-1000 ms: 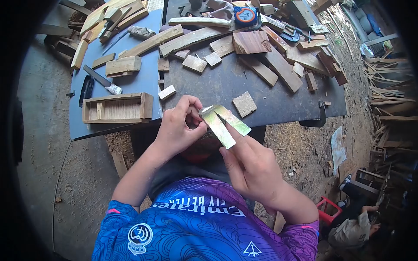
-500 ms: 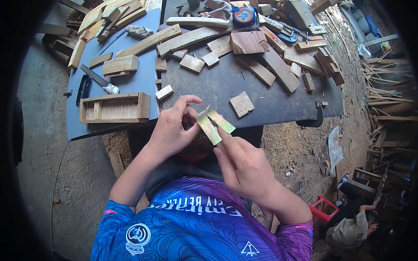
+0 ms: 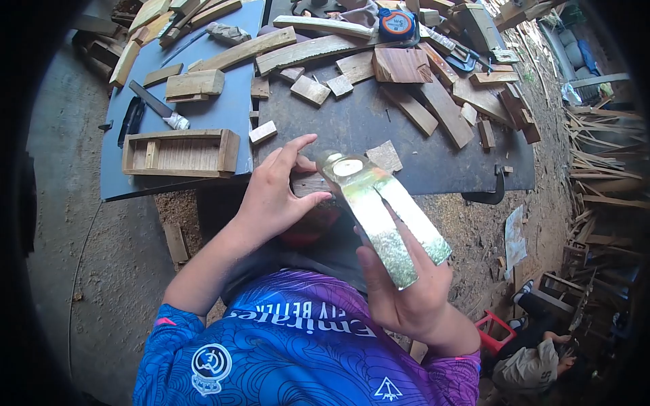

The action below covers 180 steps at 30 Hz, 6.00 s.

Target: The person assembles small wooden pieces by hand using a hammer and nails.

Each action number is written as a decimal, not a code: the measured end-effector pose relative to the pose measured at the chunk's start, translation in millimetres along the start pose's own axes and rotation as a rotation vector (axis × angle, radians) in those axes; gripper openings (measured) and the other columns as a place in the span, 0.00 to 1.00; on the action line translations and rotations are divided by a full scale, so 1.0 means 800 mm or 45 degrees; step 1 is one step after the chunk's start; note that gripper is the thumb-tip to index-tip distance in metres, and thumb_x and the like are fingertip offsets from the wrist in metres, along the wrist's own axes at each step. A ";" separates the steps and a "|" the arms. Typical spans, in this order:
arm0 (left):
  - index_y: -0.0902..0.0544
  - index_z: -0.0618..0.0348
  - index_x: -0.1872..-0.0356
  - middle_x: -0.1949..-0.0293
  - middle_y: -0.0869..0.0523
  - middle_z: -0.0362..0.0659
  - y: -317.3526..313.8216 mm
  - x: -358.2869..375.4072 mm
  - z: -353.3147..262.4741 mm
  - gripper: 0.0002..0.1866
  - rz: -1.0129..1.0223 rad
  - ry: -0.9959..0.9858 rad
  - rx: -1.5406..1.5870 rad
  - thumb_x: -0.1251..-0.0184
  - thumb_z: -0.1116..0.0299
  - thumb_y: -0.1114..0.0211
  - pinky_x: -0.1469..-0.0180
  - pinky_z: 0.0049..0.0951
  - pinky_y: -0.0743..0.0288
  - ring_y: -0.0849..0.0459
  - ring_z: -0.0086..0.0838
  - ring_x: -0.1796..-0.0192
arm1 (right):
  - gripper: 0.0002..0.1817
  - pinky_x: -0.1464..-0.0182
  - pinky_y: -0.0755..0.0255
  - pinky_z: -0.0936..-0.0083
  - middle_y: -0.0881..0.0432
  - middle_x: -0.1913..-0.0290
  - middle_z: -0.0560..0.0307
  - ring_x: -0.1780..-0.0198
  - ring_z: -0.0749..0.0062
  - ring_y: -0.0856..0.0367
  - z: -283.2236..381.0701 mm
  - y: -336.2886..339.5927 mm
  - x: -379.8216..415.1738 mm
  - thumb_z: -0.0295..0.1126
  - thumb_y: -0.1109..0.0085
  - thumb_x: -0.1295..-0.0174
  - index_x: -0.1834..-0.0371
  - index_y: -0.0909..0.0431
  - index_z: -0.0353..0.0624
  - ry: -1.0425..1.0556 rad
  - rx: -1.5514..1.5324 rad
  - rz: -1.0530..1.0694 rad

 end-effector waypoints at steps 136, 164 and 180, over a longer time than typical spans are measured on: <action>0.34 0.66 0.23 0.35 0.19 0.54 0.022 0.054 0.000 0.30 0.492 0.638 1.908 0.13 0.54 0.49 0.38 0.37 0.19 0.16 0.36 0.38 | 0.28 0.73 0.27 0.84 0.17 0.66 0.60 0.75 0.85 0.22 -0.070 -0.053 0.034 0.34 0.43 0.21 0.22 0.31 0.36 -0.699 -0.832 -0.198; 0.36 0.61 0.21 0.40 0.15 0.52 0.138 0.097 0.003 0.47 -0.164 0.098 0.236 0.44 0.86 0.24 0.32 0.36 0.20 0.14 0.35 0.39 | 0.21 0.43 0.21 0.62 0.18 0.45 0.49 0.45 0.55 0.18 -0.038 -0.082 -0.083 0.28 0.33 0.39 0.40 0.16 0.44 0.401 0.438 0.043; 0.34 0.63 0.21 0.42 0.11 0.51 0.134 0.072 -0.020 0.60 -0.078 -0.052 0.040 0.59 0.59 0.09 0.39 0.34 0.19 0.12 0.33 0.44 | 0.17 0.42 0.15 0.70 0.20 0.46 0.55 0.46 0.73 0.15 -0.065 -0.153 -0.021 0.22 0.29 0.36 0.46 0.22 0.37 -0.281 -1.519 0.183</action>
Point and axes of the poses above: each hand's wrist, its own x-axis away from the middle knuckle, its own y-axis out of the back of the hand, z = x × y, the point moved 5 cm from there along -x, towards the middle knuckle
